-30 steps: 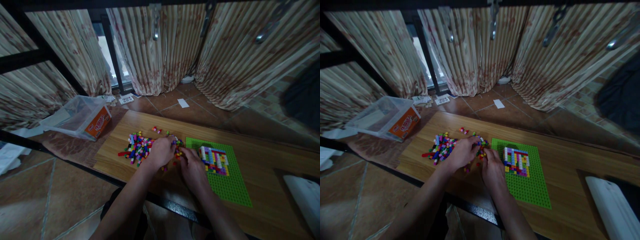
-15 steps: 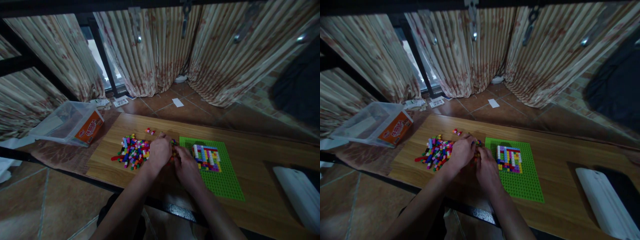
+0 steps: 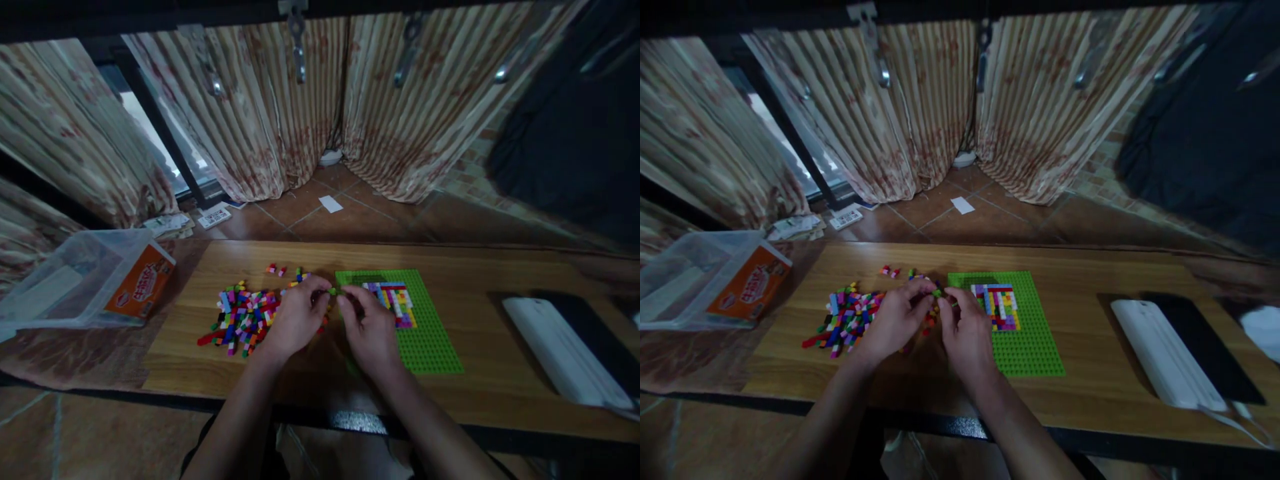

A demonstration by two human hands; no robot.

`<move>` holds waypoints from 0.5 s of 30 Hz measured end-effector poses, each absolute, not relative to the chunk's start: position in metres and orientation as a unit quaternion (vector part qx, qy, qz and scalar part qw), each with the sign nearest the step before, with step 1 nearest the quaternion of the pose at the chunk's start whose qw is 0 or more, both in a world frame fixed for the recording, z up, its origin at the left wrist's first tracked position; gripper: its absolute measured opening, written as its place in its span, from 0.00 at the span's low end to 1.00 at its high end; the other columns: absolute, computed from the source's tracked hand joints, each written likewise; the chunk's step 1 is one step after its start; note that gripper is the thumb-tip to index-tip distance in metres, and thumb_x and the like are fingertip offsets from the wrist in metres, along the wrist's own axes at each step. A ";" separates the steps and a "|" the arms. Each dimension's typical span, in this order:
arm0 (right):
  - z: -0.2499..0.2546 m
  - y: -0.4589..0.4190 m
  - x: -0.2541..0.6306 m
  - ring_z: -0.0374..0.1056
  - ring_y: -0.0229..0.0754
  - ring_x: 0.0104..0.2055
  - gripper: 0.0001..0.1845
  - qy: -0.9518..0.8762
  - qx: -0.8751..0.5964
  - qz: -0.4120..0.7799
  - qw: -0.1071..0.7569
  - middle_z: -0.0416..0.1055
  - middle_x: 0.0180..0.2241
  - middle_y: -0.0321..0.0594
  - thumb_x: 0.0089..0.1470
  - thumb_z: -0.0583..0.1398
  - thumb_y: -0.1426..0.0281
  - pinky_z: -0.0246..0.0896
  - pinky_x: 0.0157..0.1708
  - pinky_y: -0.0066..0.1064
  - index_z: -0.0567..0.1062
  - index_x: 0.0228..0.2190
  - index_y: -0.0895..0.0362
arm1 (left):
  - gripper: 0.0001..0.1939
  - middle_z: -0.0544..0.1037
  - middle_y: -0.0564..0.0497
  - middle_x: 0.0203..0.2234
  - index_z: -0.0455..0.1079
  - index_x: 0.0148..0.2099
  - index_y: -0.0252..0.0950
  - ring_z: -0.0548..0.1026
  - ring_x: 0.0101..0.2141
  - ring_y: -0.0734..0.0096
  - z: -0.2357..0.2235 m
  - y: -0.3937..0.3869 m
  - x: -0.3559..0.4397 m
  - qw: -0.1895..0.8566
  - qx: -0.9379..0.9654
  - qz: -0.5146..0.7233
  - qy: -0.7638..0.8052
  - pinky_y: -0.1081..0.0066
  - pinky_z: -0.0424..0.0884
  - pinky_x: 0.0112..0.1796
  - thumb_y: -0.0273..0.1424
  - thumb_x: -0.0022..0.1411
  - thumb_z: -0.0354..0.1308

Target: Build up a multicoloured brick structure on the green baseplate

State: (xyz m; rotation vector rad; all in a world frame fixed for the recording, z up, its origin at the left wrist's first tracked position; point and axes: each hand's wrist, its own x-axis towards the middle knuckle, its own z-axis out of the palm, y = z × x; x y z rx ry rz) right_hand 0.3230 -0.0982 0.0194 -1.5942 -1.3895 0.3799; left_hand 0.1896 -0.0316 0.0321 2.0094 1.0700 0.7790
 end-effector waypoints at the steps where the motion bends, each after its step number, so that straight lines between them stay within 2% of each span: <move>1: 0.021 -0.098 0.324 0.73 0.43 0.36 0.12 -0.560 -0.653 0.163 0.483 0.77 0.38 0.43 0.60 0.57 0.65 0.68 0.38 0.33 0.75 0.42 0.57 | 0.09 0.78 0.51 0.33 0.72 0.42 0.36 0.75 0.33 0.72 0.033 -0.034 0.191 0.368 0.781 0.305 0.403 0.73 0.70 0.36 0.25 0.61 0.52; 7: 0.025 -0.100 0.330 0.73 0.41 0.37 0.09 -0.540 -0.616 0.242 0.520 0.77 0.36 0.39 0.58 0.57 0.68 0.68 0.39 0.31 0.77 0.38 0.54 | 0.07 0.77 0.51 0.33 0.71 0.39 0.36 0.75 0.35 0.72 0.038 -0.044 0.199 0.404 0.767 0.330 0.375 0.73 0.70 0.39 0.24 0.60 0.53; 11: 0.029 -0.107 0.341 0.73 0.41 0.35 0.09 -0.549 -0.625 0.225 0.508 0.78 0.34 0.39 0.57 0.57 0.68 0.68 0.37 0.32 0.77 0.38 0.54 | 0.06 0.77 0.51 0.33 0.72 0.39 0.36 0.75 0.36 0.72 0.038 -0.046 0.202 0.404 0.762 0.342 0.374 0.73 0.70 0.39 0.25 0.61 0.54; 15: 0.033 -0.116 0.374 0.74 0.41 0.37 0.11 -0.552 -0.645 0.189 0.494 0.78 0.37 0.39 0.58 0.57 0.66 0.68 0.38 0.33 0.77 0.40 0.54 | 0.06 0.77 0.52 0.33 0.72 0.38 0.36 0.75 0.35 0.73 0.037 -0.045 0.203 0.404 0.764 0.340 0.372 0.74 0.69 0.39 0.26 0.62 0.54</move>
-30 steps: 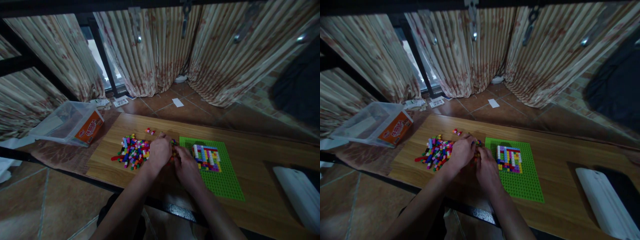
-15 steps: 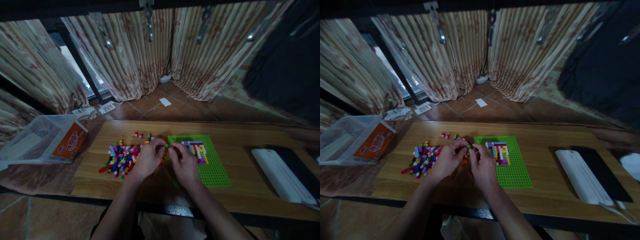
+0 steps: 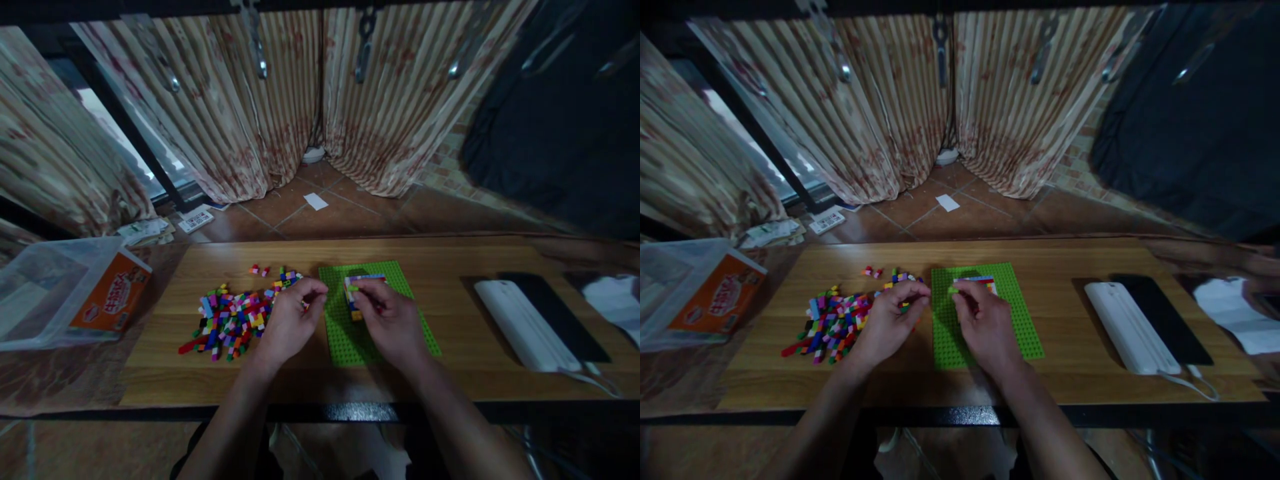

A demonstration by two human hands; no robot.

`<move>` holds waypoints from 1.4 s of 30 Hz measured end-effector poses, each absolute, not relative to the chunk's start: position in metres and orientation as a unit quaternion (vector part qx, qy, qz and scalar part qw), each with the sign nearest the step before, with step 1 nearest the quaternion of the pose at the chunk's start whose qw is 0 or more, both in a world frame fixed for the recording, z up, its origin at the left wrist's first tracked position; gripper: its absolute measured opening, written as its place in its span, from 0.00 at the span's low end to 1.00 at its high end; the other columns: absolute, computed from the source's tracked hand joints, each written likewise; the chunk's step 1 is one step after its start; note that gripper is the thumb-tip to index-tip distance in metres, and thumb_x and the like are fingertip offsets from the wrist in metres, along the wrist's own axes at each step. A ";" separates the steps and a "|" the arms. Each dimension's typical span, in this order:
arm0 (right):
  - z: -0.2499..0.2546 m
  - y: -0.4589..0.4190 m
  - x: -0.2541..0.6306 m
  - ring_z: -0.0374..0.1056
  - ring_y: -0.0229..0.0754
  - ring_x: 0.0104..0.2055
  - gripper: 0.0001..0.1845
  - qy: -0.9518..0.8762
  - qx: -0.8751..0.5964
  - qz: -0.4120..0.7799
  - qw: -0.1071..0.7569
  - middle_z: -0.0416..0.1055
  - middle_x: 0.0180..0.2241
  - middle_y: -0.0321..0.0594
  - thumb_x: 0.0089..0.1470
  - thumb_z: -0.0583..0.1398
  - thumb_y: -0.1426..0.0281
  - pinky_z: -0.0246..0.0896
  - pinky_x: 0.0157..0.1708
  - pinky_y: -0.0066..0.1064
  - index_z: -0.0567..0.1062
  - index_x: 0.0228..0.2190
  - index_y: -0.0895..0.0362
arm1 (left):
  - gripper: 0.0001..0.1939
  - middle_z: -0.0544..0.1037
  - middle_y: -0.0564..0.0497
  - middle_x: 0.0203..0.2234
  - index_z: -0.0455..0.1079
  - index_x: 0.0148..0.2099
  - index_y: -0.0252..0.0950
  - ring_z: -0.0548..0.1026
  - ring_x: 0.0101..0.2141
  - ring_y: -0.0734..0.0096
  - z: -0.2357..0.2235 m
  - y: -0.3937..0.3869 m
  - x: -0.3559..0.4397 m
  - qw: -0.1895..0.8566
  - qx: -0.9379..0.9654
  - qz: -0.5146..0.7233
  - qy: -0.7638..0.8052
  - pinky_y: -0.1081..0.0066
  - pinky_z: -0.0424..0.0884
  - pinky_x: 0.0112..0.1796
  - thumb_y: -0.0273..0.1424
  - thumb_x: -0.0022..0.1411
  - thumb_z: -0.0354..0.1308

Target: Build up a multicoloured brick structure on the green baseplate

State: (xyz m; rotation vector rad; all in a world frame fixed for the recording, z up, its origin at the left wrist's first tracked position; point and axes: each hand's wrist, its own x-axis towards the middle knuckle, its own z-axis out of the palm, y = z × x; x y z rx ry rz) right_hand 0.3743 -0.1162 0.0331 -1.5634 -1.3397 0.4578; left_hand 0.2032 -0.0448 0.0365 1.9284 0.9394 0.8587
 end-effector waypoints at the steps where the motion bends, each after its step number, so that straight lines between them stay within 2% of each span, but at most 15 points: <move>1: 0.033 -0.118 0.386 0.74 0.41 0.36 0.11 -0.543 -0.655 0.178 0.494 0.78 0.36 0.39 0.58 0.58 0.64 0.68 0.37 0.33 0.77 0.40 0.54 | 0.06 0.77 0.52 0.32 0.72 0.37 0.36 0.75 0.34 0.74 0.036 -0.045 0.204 0.404 0.763 0.339 0.375 0.74 0.69 0.38 0.26 0.62 0.54; 4: 0.031 -0.124 0.421 0.73 0.42 0.35 0.12 -0.518 -0.685 0.161 0.486 0.77 0.35 0.39 0.57 0.59 0.62 0.67 0.37 0.34 0.78 0.39 0.53 | 0.06 0.76 0.53 0.30 0.72 0.35 0.35 0.74 0.32 0.74 0.036 -0.044 0.205 0.407 0.760 0.335 0.379 0.74 0.68 0.36 0.26 0.62 0.53; 7: 0.026 -0.126 0.443 0.72 0.44 0.39 0.11 -0.518 -0.691 0.160 0.478 0.76 0.38 0.41 0.54 0.61 0.61 0.66 0.36 0.34 0.81 0.35 0.52 | 0.07 0.76 0.53 0.29 0.71 0.34 0.35 0.73 0.31 0.75 0.036 -0.044 0.206 0.407 0.761 0.334 0.379 0.75 0.67 0.35 0.26 0.62 0.53; 17: 0.010 -0.121 0.454 0.71 0.45 0.45 0.11 -0.507 -0.667 0.269 0.475 0.73 0.41 0.42 0.46 0.66 0.59 0.67 0.42 0.39 0.83 0.31 0.51 | 0.07 0.77 0.53 0.29 0.72 0.35 0.36 0.73 0.31 0.74 0.035 -0.041 0.206 0.395 0.763 0.331 0.391 0.74 0.68 0.34 0.27 0.62 0.53; 29: 0.008 -0.120 0.454 0.71 0.45 0.43 0.11 -0.482 -0.672 0.288 0.482 0.75 0.40 0.41 0.43 0.68 0.60 0.67 0.44 0.40 0.82 0.30 0.52 | 0.07 0.77 0.52 0.30 0.73 0.36 0.35 0.74 0.32 0.74 0.034 -0.040 0.205 0.388 0.768 0.331 0.386 0.75 0.69 0.34 0.27 0.62 0.53; 33: 0.008 -0.119 0.451 0.72 0.45 0.40 0.10 -0.467 -0.672 0.288 0.498 0.78 0.36 0.39 0.42 0.68 0.61 0.66 0.45 0.41 0.82 0.29 0.53 | 0.07 0.76 0.52 0.29 0.72 0.36 0.35 0.73 0.31 0.74 0.034 -0.040 0.206 0.381 0.773 0.330 0.386 0.75 0.68 0.33 0.27 0.62 0.53; 42: 0.007 -0.114 0.443 0.69 0.38 0.28 0.18 -0.368 -0.664 0.380 0.528 0.76 0.27 0.36 0.36 0.69 0.60 0.65 0.30 0.32 0.79 0.31 0.56 | 0.07 0.77 0.52 0.29 0.72 0.35 0.36 0.73 0.31 0.74 0.032 -0.040 0.205 0.385 0.773 0.325 0.385 0.75 0.68 0.34 0.27 0.62 0.53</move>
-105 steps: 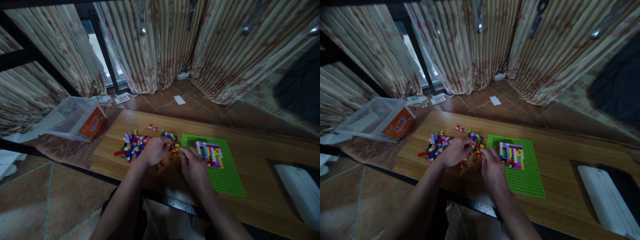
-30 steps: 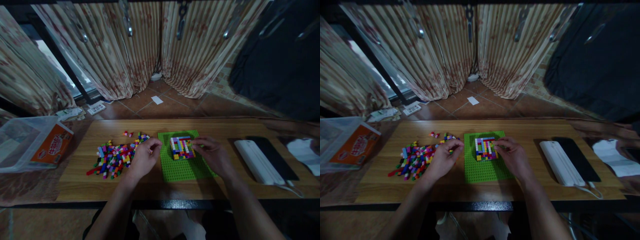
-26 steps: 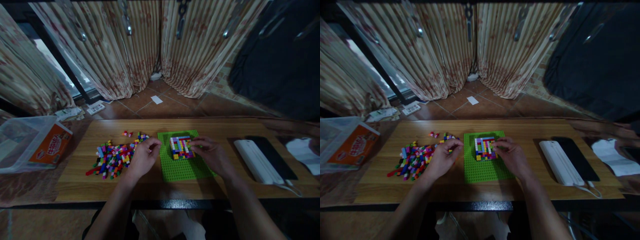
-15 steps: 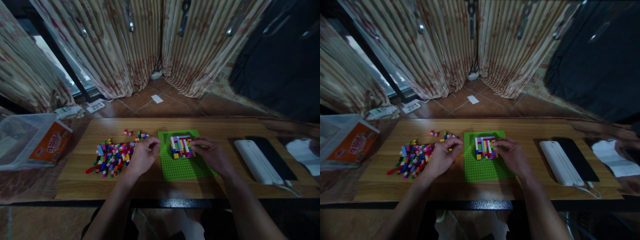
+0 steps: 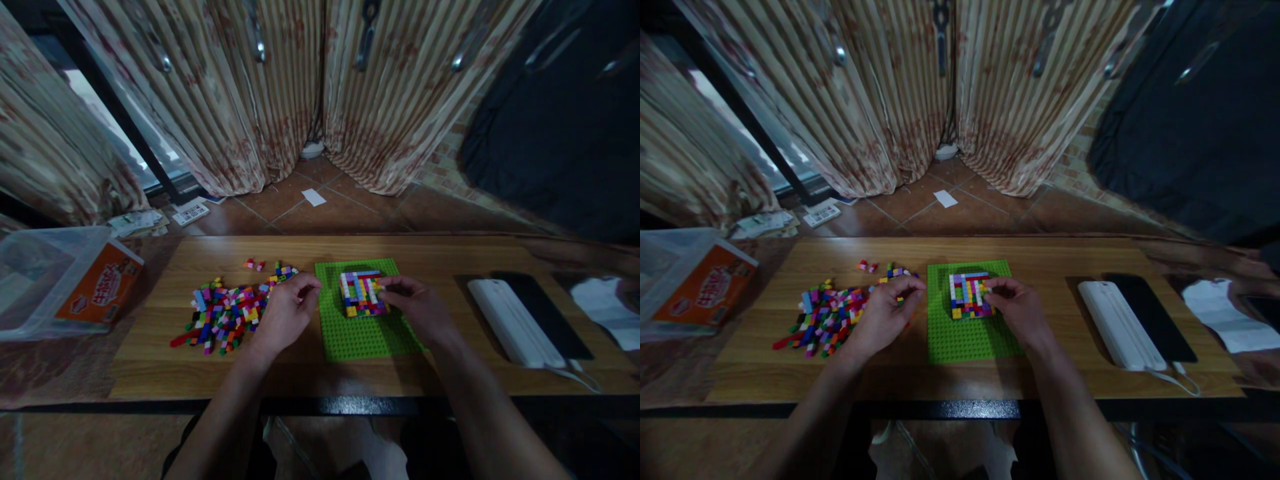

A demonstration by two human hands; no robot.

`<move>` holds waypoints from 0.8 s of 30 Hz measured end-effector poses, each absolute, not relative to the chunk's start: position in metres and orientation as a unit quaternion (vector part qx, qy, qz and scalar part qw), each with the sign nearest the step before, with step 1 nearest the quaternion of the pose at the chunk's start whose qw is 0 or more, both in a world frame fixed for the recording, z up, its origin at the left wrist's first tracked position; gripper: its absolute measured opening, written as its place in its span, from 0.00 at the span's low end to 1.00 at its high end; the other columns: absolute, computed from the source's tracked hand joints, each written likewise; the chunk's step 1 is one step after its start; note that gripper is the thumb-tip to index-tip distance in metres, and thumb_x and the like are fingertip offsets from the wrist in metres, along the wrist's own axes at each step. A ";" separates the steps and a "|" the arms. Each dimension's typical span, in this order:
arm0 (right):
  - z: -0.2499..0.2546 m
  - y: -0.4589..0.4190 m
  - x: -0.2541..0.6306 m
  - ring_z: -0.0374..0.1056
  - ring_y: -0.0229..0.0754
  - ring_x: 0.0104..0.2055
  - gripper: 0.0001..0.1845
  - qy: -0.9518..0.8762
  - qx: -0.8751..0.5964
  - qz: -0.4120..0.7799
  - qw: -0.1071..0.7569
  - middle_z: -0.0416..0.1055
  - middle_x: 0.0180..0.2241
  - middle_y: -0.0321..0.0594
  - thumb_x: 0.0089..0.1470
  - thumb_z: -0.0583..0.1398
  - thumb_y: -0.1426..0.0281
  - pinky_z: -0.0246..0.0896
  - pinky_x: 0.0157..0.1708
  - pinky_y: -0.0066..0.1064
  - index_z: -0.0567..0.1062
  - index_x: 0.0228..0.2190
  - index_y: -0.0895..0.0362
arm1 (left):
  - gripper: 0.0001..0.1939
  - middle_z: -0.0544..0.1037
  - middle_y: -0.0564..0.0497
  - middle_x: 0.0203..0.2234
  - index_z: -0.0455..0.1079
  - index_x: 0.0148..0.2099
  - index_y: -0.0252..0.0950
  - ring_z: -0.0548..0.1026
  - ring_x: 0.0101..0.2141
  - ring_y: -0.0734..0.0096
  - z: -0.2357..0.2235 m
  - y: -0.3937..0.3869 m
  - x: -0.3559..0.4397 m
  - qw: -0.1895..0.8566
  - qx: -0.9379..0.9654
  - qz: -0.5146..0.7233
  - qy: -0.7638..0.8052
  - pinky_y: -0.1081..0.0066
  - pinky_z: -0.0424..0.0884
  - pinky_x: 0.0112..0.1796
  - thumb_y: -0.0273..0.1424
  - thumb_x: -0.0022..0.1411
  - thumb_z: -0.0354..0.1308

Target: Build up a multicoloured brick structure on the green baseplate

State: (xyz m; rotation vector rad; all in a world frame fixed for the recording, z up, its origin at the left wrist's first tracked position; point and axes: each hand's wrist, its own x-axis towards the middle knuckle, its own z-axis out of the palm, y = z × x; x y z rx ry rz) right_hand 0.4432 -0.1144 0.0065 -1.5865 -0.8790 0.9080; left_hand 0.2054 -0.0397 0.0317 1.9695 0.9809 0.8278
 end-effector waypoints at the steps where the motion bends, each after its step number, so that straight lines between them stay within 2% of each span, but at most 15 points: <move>1: 0.007 -0.114 0.442 0.68 0.38 0.27 0.18 -0.362 -0.661 0.384 0.533 0.75 0.27 0.36 0.36 0.69 0.61 0.64 0.29 0.31 0.79 0.31 0.56 | 0.07 0.77 0.52 0.30 0.72 0.35 0.36 0.73 0.31 0.74 0.032 -0.040 0.205 0.384 0.774 0.324 0.386 0.75 0.68 0.34 0.27 0.62 0.53; 11: 0.009 -0.113 0.436 0.65 0.35 0.26 0.16 -0.302 -0.648 0.413 0.564 0.73 0.25 0.33 0.31 0.70 0.66 0.61 0.27 0.28 0.78 0.28 0.56 | 0.07 0.76 0.53 0.30 0.72 0.35 0.36 0.73 0.31 0.74 0.030 -0.040 0.205 0.377 0.782 0.316 0.383 0.74 0.67 0.35 0.27 0.63 0.52; 19: 0.019 -0.115 0.446 0.68 0.37 0.27 0.18 -0.326 -0.654 0.399 0.554 0.76 0.28 0.37 0.32 0.72 0.62 0.63 0.27 0.29 0.79 0.29 0.56 | 0.07 0.76 0.52 0.29 0.72 0.35 0.35 0.73 0.30 0.74 0.034 -0.038 0.202 0.367 0.779 0.329 0.388 0.74 0.67 0.34 0.27 0.62 0.53; 24: 0.028 -0.116 0.455 0.66 0.33 0.27 0.11 -0.271 -0.633 0.318 0.651 0.74 0.27 0.34 0.38 0.71 0.65 0.60 0.26 0.25 0.79 0.26 0.54 | 0.07 0.78 0.51 0.31 0.73 0.36 0.36 0.75 0.33 0.71 0.031 -0.031 0.194 0.360 0.760 0.353 0.411 0.72 0.69 0.36 0.29 0.63 0.54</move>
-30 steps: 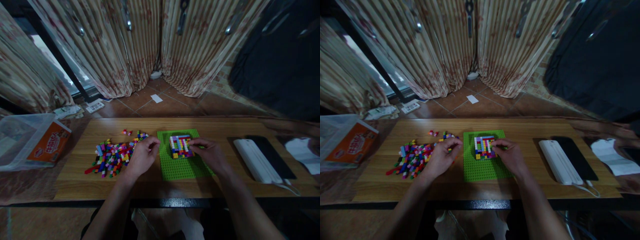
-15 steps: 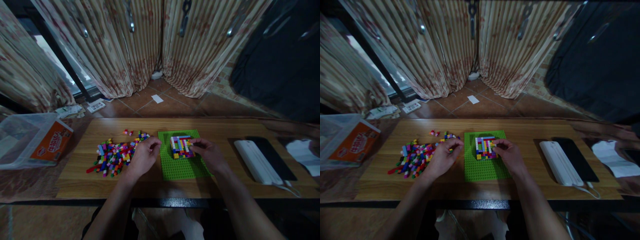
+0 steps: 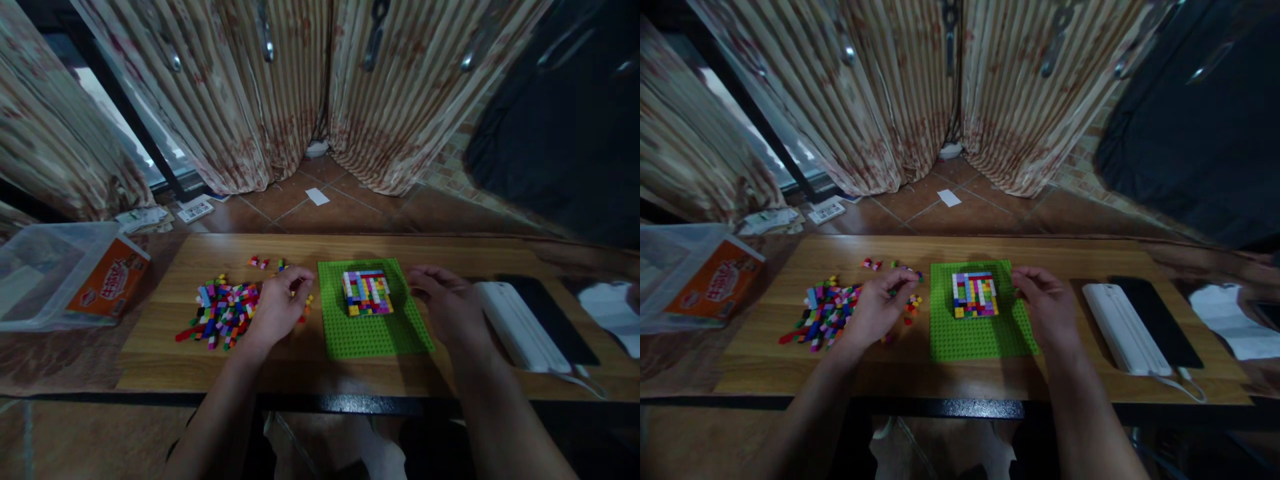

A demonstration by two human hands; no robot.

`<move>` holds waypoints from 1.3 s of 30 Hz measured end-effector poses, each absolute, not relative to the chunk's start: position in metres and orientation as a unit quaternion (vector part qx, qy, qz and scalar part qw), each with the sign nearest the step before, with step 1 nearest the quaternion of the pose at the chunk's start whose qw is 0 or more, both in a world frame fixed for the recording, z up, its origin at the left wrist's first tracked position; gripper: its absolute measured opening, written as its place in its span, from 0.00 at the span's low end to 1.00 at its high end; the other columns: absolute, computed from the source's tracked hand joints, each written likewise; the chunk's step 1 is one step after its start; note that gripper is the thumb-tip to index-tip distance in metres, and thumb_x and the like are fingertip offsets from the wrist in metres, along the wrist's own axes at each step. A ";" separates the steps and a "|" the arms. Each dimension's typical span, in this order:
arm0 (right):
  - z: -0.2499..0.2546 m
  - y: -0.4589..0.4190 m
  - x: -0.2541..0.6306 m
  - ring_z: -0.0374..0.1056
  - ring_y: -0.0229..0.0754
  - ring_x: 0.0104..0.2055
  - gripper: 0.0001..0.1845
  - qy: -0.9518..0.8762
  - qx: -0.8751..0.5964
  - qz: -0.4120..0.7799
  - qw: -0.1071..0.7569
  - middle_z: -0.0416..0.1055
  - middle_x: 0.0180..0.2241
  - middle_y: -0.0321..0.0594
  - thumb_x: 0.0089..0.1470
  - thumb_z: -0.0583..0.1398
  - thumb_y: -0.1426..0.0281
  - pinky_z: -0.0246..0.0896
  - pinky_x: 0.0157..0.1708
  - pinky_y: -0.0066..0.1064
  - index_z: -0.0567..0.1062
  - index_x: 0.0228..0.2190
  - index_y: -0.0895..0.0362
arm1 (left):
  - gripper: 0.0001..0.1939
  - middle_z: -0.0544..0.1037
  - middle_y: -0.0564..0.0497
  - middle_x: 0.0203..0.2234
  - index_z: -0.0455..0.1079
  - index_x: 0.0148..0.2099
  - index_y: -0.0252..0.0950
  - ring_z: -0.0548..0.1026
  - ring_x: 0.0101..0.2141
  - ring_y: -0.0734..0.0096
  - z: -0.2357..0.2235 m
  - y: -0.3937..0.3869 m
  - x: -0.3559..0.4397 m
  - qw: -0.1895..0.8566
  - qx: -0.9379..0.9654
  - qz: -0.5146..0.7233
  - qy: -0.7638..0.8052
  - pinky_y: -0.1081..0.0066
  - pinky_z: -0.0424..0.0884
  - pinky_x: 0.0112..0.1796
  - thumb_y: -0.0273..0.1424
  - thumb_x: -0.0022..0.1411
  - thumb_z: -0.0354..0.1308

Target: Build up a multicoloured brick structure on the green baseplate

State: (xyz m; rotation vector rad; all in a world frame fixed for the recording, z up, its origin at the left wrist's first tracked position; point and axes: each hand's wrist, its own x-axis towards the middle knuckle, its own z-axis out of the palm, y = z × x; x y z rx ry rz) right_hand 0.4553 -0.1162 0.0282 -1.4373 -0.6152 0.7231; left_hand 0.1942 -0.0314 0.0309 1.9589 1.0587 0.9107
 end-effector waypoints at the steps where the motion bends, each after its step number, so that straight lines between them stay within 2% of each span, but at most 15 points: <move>1: 0.029 -0.116 0.455 0.65 0.33 0.26 0.09 -0.268 -0.626 0.307 0.665 0.74 0.26 0.33 0.39 0.70 0.65 0.60 0.25 0.25 0.78 0.25 0.54 | 0.07 0.78 0.51 0.31 0.73 0.37 0.36 0.75 0.33 0.71 0.030 -0.030 0.192 0.360 0.749 0.366 0.419 0.72 0.69 0.36 0.30 0.63 0.54; 7: 0.032 -0.118 0.430 0.63 0.33 0.24 0.06 -0.324 -0.616 0.236 0.678 0.70 0.22 0.31 0.46 0.68 0.66 0.59 0.26 0.26 0.78 0.25 0.54 | 0.11 0.77 0.52 0.26 0.73 0.35 0.35 0.73 0.27 0.74 0.036 -0.019 0.177 0.360 0.634 0.497 0.469 0.74 0.69 0.30 0.37 0.63 0.56; 12: 0.035 -0.126 0.384 0.67 0.35 0.27 0.05 -0.458 -0.595 0.282 0.597 0.73 0.25 0.32 0.51 0.66 0.65 0.62 0.29 0.27 0.78 0.29 0.53 | 0.13 0.75 0.52 0.23 0.72 0.33 0.34 0.72 0.24 0.77 0.045 -0.014 0.167 0.394 0.531 0.587 0.467 0.76 0.70 0.28 0.39 0.62 0.57; 20: 0.020 -0.122 0.331 0.71 0.39 0.35 0.05 -0.652 -0.551 0.274 0.444 0.76 0.34 0.37 0.58 0.60 0.68 0.65 0.35 0.29 0.77 0.34 0.53 | 0.14 0.74 0.53 0.23 0.73 0.33 0.34 0.71 0.23 0.79 0.048 -0.014 0.160 0.415 0.489 0.617 0.457 0.76 0.69 0.28 0.40 0.62 0.58; 25: 0.007 -0.117 0.319 0.72 0.41 0.42 0.09 -0.701 -0.541 0.240 0.398 0.75 0.40 0.39 0.60 0.58 0.70 0.66 0.42 0.33 0.77 0.40 0.52 | 0.12 0.75 0.53 0.23 0.73 0.32 0.33 0.71 0.23 0.79 0.052 -0.016 0.156 0.406 0.487 0.616 0.467 0.77 0.68 0.27 0.37 0.62 0.57; 31: -0.007 -0.107 0.298 0.71 0.42 0.43 0.12 -0.744 -0.532 0.201 0.351 0.74 0.41 0.41 0.61 0.57 0.70 0.67 0.42 0.33 0.76 0.44 0.52 | 0.12 0.77 0.51 0.24 0.73 0.32 0.34 0.73 0.25 0.76 0.052 -0.018 0.158 0.409 0.485 0.611 0.473 0.76 0.69 0.27 0.37 0.63 0.57; 34: -0.012 -0.102 0.289 0.71 0.44 0.40 0.11 -0.759 -0.539 0.163 0.326 0.74 0.38 0.42 0.61 0.56 0.69 0.66 0.39 0.34 0.77 0.42 0.53 | 0.12 0.77 0.52 0.24 0.73 0.32 0.34 0.73 0.25 0.77 0.051 -0.018 0.158 0.411 0.486 0.608 0.474 0.76 0.69 0.27 0.37 0.62 0.57; 39: -0.009 -0.099 0.285 0.69 0.43 0.38 0.11 -0.760 -0.545 0.148 0.323 0.74 0.34 0.40 0.62 0.55 0.70 0.64 0.39 0.33 0.77 0.32 0.54 | 0.11 0.76 0.53 0.23 0.74 0.33 0.34 0.71 0.23 0.77 0.051 -0.017 0.156 0.410 0.487 0.608 0.475 0.76 0.69 0.28 0.37 0.62 0.58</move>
